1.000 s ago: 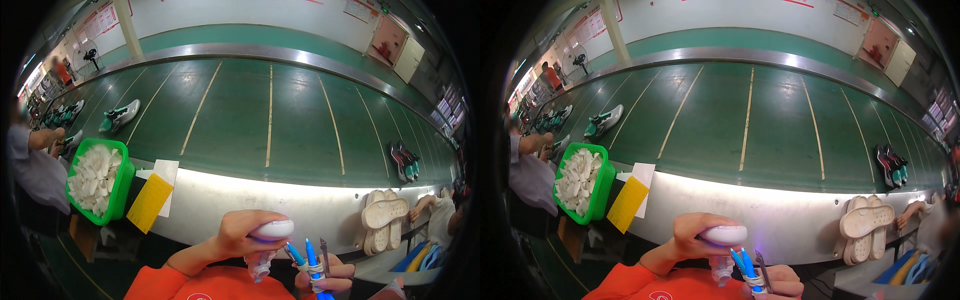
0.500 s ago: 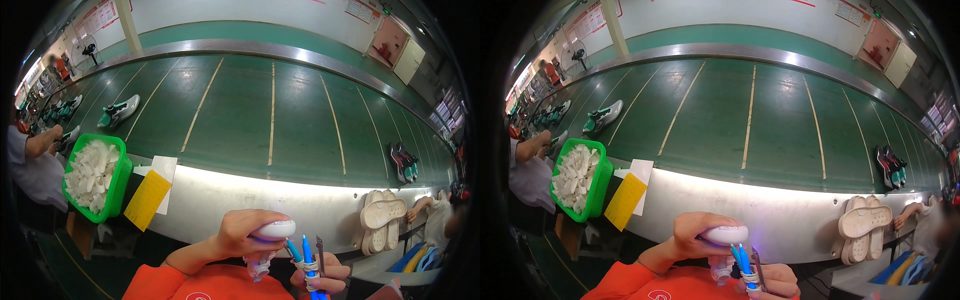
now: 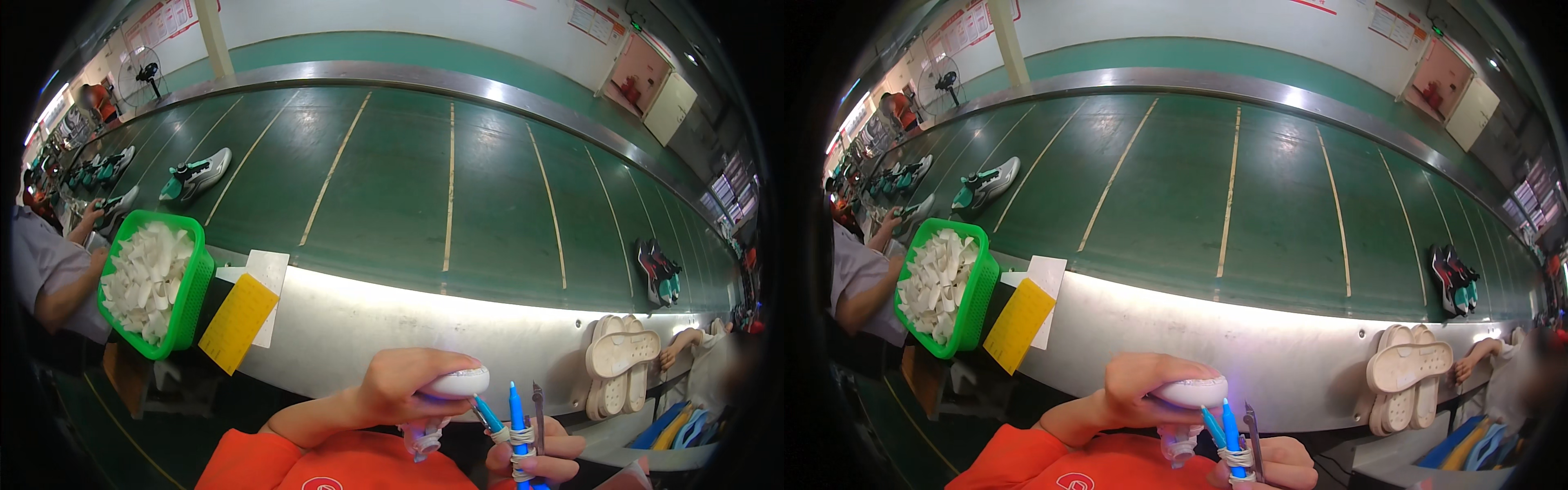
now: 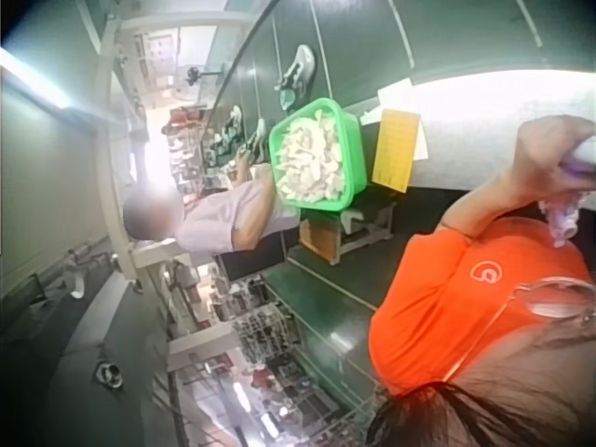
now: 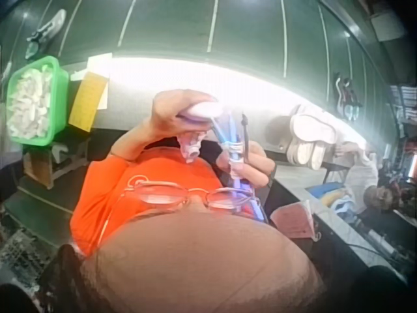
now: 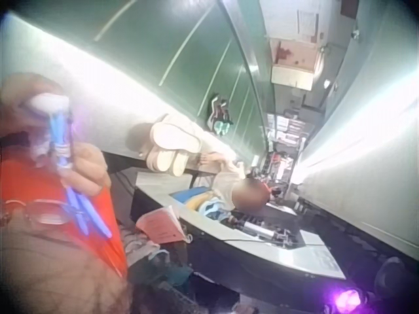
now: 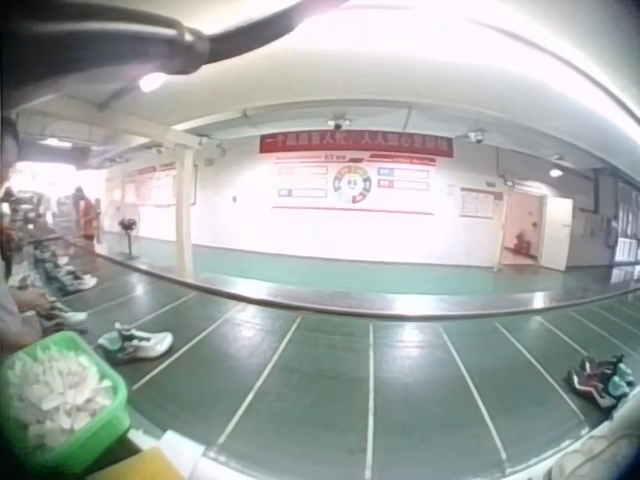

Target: The person marks the soles of shoes using a blue pen and a yellow ruler. They handle a black shoe and a white shoe, placing the ruler on the sole and drawing lines. The person also picks up and examines the shoes before and after marking.

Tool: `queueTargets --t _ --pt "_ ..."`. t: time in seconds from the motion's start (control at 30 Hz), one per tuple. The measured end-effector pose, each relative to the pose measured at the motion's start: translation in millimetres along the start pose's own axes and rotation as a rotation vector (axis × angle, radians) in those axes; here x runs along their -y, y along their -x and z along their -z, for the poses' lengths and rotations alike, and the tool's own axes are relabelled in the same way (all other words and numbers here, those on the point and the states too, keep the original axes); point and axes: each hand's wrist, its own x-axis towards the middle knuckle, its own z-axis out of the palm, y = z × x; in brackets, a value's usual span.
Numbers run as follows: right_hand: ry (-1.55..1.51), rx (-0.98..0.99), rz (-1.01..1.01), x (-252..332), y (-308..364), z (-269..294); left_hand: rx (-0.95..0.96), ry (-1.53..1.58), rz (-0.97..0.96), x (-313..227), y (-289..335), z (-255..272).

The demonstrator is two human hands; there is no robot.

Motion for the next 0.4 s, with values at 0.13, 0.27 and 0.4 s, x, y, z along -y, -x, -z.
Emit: queueTargets --t 0.13,0.27,0.4 --pt "0.101 -0.005 -0.063 14.2 -6.7 6.1 0.023 0.035 -0.034 -3.3 -6.0 -5.9" --pt "0.086 0.033 -0.092 15.2 -7.4 11.1 0.014 0.026 -0.053 -3.3 -4.1 -6.2" --pt "0.525 0.014 -0.401 40.3 -6.9 0.5 0.008 0.022 -0.058 -3.1 -1.8 -5.8"
